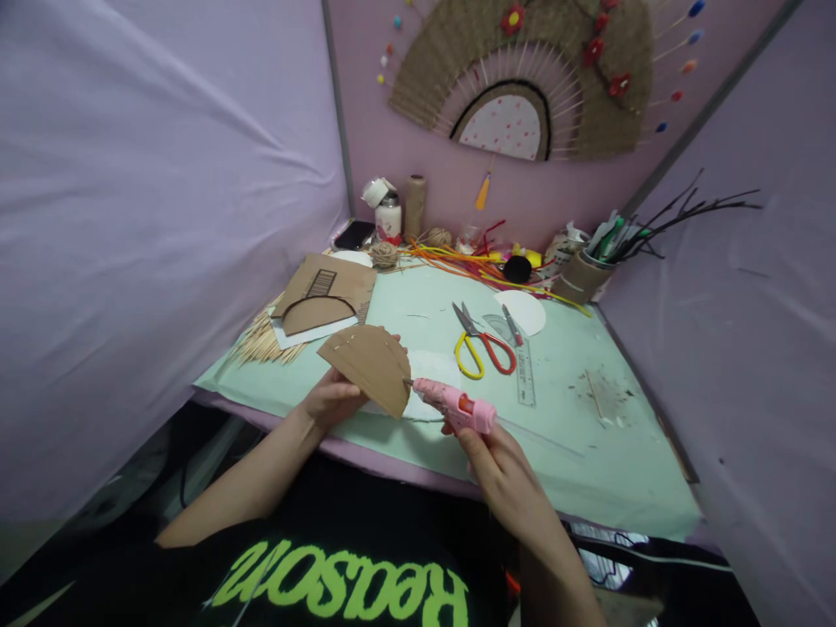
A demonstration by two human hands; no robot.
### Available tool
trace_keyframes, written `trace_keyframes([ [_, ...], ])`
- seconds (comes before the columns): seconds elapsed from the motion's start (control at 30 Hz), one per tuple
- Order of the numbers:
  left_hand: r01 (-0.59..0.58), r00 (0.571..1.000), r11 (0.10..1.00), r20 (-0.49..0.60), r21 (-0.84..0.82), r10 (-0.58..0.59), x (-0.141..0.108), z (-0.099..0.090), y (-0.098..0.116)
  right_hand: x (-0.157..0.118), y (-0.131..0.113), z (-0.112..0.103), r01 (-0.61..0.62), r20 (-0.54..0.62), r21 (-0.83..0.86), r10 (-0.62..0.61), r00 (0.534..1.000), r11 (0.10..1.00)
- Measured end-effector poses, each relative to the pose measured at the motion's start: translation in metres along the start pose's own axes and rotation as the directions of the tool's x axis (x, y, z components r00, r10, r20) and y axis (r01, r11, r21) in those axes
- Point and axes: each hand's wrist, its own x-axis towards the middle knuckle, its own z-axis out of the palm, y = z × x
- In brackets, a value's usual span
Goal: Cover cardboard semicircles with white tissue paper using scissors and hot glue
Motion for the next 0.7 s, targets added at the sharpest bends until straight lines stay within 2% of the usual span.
trace_keyframes([
  [0.4,-0.049,0.999,0.999,0.016,0.008,0.049,0.0009,-0.0034,-0.0031,-0.0075,0.0033,-0.0038,0.031,-0.002,-0.057,-0.031,1.0,0.998],
  [0.7,-0.047,0.998,0.999,-0.033,0.018,0.048,0.0012,-0.0035,-0.0031,-0.0103,0.0048,-0.0049,0.032,0.002,-0.046,-0.032,1.0,0.998],
])
